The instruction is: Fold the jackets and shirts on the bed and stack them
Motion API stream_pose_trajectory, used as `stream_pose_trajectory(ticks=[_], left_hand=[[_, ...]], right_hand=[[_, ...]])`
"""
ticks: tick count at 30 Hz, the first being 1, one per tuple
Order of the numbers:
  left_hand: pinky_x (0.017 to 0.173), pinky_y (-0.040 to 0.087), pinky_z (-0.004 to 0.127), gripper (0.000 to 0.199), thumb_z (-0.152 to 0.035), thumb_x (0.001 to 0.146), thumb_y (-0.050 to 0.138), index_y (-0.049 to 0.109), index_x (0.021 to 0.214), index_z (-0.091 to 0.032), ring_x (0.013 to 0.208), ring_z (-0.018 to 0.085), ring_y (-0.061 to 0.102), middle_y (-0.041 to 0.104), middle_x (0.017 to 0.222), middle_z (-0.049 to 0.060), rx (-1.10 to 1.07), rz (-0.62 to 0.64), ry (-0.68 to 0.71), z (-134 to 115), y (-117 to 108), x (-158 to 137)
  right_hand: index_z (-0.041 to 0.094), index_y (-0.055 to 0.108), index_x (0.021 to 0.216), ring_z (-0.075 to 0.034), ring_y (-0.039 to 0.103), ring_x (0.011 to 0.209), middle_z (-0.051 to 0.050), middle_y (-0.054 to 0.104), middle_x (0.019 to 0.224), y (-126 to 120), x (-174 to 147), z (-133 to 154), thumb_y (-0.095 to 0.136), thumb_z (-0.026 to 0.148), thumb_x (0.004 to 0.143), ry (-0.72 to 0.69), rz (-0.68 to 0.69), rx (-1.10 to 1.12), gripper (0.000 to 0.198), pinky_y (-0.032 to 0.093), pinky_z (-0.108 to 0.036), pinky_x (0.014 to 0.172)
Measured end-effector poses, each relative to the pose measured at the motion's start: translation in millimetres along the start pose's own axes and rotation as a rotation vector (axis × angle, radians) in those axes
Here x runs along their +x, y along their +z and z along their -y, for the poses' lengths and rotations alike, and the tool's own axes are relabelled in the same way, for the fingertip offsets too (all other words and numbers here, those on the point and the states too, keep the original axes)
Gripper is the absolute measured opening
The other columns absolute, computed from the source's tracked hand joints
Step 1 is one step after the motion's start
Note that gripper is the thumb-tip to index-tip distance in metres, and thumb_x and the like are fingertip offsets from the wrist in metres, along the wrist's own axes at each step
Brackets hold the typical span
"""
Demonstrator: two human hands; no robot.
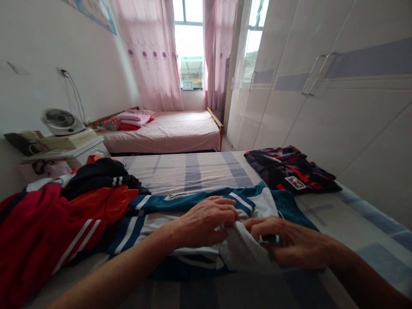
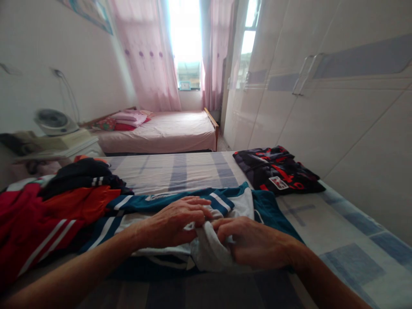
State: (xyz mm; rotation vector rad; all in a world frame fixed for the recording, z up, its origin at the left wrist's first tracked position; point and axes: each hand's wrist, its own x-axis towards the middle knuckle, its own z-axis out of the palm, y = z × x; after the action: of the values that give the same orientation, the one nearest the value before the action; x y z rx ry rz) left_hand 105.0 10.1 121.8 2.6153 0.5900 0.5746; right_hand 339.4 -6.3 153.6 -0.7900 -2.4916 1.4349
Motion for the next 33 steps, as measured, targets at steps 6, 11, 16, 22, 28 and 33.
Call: stream_pose_trajectory(ticks=[6, 11, 16, 22, 28, 33], left_hand=[[0.063, 0.038, 0.021, 0.013, -0.013, 0.073, 0.051, 0.042, 0.066, -0.019, 0.065, 0.010, 0.048, 0.049, 0.067, -0.004, 0.035, -0.169, -0.263, -26.8, -34.8, -18.6], [0.052, 0.028, 0.022, 0.014, -0.029, 0.084, 0.046, 0.054, 0.091, -0.021, 0.049, 0.009, 0.038, 0.040, 0.054, -0.008, 0.221, -0.219, -0.563, -7.2, -45.8, -38.7], [0.066, 0.040, 0.026, 0.038, -0.049, 0.088, 0.038, 0.059, 0.101, -0.020, 0.067, 0.016, 0.056, 0.060, 0.070, 0.000, 0.191, -0.209, -0.804, 36.4, -37.9, -68.3], [0.085, 0.045, 0.030, 0.051, -0.051, 0.087, 0.038, 0.050, 0.126, -0.020, 0.101, 0.023, 0.058, 0.058, 0.120, 0.009, -0.248, -0.199, -0.825, 12.0, -22.5, -97.1], [0.099, 0.037, 0.040, 0.050, -0.027, 0.069, 0.066, 0.059, 0.118, -0.025, 0.116, 0.030, 0.049, 0.055, 0.126, 0.008, -0.051, -0.241, -0.557, -16.2, 21.6, -93.0], [0.075, 0.049, 0.030, 0.023, -0.024, 0.079, 0.053, 0.063, 0.099, -0.019, 0.081, 0.021, 0.061, 0.066, 0.089, 0.005, -0.215, -0.436, -0.649, -18.4, 1.7, -88.1]], right_hand=[[0.019, 0.055, 0.124, -0.026, 0.049, 0.112, -0.008, 0.057, 0.119, -19.4, -16.3, -32.6, 0.050, 0.033, 0.080, 0.159, -0.192, -0.143, 0.046, 0.040, -0.036, 0.094], [0.019, 0.060, 0.115, -0.024, 0.055, 0.101, -0.007, 0.061, 0.109, -35.0, -10.3, -75.1, 0.049, 0.041, 0.082, 0.248, -0.330, -0.274, 0.042, 0.042, -0.032, 0.088], [0.017, 0.062, 0.088, -0.018, 0.057, 0.075, -0.003, 0.063, 0.082, -46.3, -0.7, -104.7, 0.041, 0.039, 0.085, 0.326, -0.497, -0.348, 0.031, 0.043, -0.027, 0.070], [0.016, 0.062, 0.086, -0.017, 0.056, 0.074, -0.003, 0.063, 0.081, -52.9, 5.2, -108.2, 0.039, 0.043, 0.086, 0.317, -0.525, -0.359, 0.035, 0.041, -0.026, 0.069], [0.017, 0.060, 0.081, -0.015, 0.053, 0.069, -0.001, 0.058, 0.073, -48.1, 13.0, -108.7, 0.036, 0.047, 0.088, 0.323, -0.561, -0.394, 0.039, 0.039, -0.026, 0.064], [0.017, 0.058, 0.077, -0.015, 0.051, 0.068, 0.000, 0.056, 0.071, -57.8, 12.7, -109.6, 0.036, 0.048, 0.087, 0.328, -0.643, -0.370, 0.040, 0.038, -0.026, 0.063]])
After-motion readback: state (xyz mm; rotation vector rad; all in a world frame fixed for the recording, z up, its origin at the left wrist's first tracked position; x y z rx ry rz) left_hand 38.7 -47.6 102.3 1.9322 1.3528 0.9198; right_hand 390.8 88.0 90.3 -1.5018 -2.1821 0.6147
